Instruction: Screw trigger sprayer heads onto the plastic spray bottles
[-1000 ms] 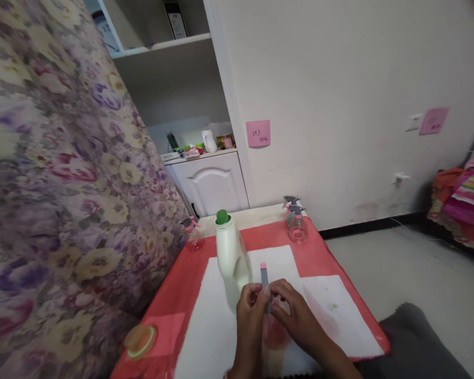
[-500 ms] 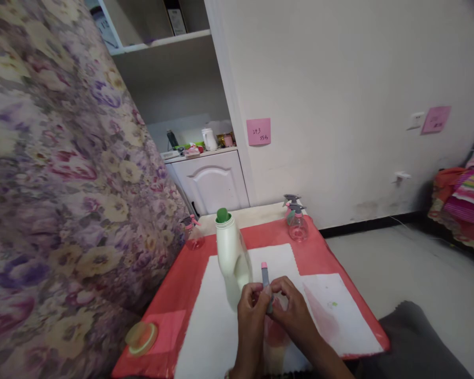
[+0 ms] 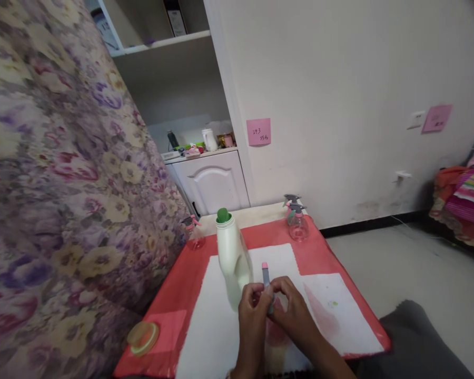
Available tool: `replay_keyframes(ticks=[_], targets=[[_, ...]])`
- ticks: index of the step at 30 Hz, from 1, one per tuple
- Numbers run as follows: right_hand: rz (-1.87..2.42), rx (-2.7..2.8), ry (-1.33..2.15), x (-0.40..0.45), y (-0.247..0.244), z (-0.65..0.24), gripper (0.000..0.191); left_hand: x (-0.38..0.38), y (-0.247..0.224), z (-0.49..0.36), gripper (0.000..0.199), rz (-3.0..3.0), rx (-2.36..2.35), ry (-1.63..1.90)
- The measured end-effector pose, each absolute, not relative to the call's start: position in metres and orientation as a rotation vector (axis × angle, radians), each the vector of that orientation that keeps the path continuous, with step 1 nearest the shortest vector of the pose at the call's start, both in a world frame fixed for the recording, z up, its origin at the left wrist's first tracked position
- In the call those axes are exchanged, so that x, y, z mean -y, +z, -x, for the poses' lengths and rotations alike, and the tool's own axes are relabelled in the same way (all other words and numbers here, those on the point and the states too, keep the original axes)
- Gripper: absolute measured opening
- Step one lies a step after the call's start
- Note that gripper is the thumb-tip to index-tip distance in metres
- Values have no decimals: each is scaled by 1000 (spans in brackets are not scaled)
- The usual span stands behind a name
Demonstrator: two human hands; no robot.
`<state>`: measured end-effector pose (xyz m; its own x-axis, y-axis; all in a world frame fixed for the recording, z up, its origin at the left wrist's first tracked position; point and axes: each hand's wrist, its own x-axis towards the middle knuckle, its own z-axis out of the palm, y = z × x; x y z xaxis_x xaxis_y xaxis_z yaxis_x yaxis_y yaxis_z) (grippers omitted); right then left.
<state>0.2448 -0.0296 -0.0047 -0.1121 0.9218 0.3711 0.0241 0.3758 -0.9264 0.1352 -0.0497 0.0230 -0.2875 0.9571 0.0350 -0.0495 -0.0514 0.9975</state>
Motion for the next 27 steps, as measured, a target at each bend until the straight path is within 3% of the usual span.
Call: replay_keyframes(ticks=[7,12,18,23,27], targets=[[836,1490,1014,30,-5,-248,6,48,20,-136,38,-1027,-1348,1509],[856,1488,1045,33,-1,-247,19,48,16,-135,38,-1030,-1356,1497],[805,1488,1029,32,0,-247,8,48,17,-135,37,-1048,-1351,1494],[868,1436,1042,32,-2,-243,21,48,15,-135,38,-1043,-1349,1496],[730,1502,1123,32,0,-247,14,48,16,-136,38,-1041,-1346,1498]])
